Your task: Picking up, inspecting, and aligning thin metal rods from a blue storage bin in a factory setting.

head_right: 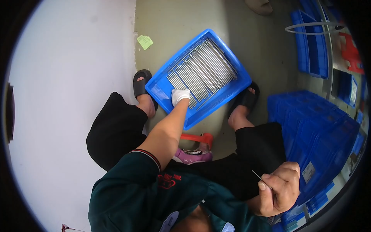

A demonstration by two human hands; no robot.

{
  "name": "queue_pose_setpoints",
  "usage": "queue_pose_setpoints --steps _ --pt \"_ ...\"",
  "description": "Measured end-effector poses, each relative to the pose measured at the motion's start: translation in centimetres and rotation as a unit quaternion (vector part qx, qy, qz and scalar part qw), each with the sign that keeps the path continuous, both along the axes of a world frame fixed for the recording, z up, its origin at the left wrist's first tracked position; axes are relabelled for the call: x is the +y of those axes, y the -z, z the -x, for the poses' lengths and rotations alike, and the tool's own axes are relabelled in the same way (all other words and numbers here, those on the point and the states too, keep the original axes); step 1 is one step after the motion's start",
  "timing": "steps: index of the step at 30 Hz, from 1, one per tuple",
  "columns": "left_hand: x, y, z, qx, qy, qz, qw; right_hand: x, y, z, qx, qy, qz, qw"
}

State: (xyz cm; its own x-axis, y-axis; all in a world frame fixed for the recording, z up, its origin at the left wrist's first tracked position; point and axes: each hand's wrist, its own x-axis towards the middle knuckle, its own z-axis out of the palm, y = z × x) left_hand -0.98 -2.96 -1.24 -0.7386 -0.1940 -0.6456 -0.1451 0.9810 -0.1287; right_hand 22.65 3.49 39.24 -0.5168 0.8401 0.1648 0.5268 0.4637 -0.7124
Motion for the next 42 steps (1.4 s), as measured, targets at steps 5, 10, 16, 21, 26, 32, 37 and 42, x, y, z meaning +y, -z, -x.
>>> queue_pose_setpoints --steps 5,10,16,21,26,32,37,42 --pt "1.0 0.2 0.1 0.001 -0.026 0.02 0.999 -0.2 -0.1 0.2 -0.013 -0.003 0.001 1.0" --pt "-0.2 2.8 0.6 0.046 -0.026 0.063 0.997 -0.2 0.0 0.7 -0.016 0.005 0.007 1.0" --pt "-1.5 3.3 0.7 0.006 -0.135 -0.053 0.989 0.0 -0.3 0.8 -0.023 0.009 0.003 1.0" --pt "-6.2 6.3 3.4 -0.234 -0.381 -0.36 0.819 0.0 -0.4 1.8 -0.007 -0.029 -0.008 1.0" --pt "-7.2 5.0 0.5 -0.295 -0.429 -0.513 0.682 -0.9 -0.3 2.8 0.004 -0.027 -0.014 1.0" --pt "-9.0 4.9 -1.7 -0.313 -0.432 -0.499 0.683 -1.3 -0.2 4.2 -0.011 -0.013 -0.019 1.0" --pt "-9.1 5.2 -0.4 -0.293 -0.448 -0.527 0.66 -1.5 -0.1 4.7 -0.021 -0.019 -0.016 0.999" --pt "-7.2 4.7 2.4 -0.303 -0.481 -0.535 0.625 -1.5 -0.2 5.1 -0.029 -0.024 -0.011 0.999"
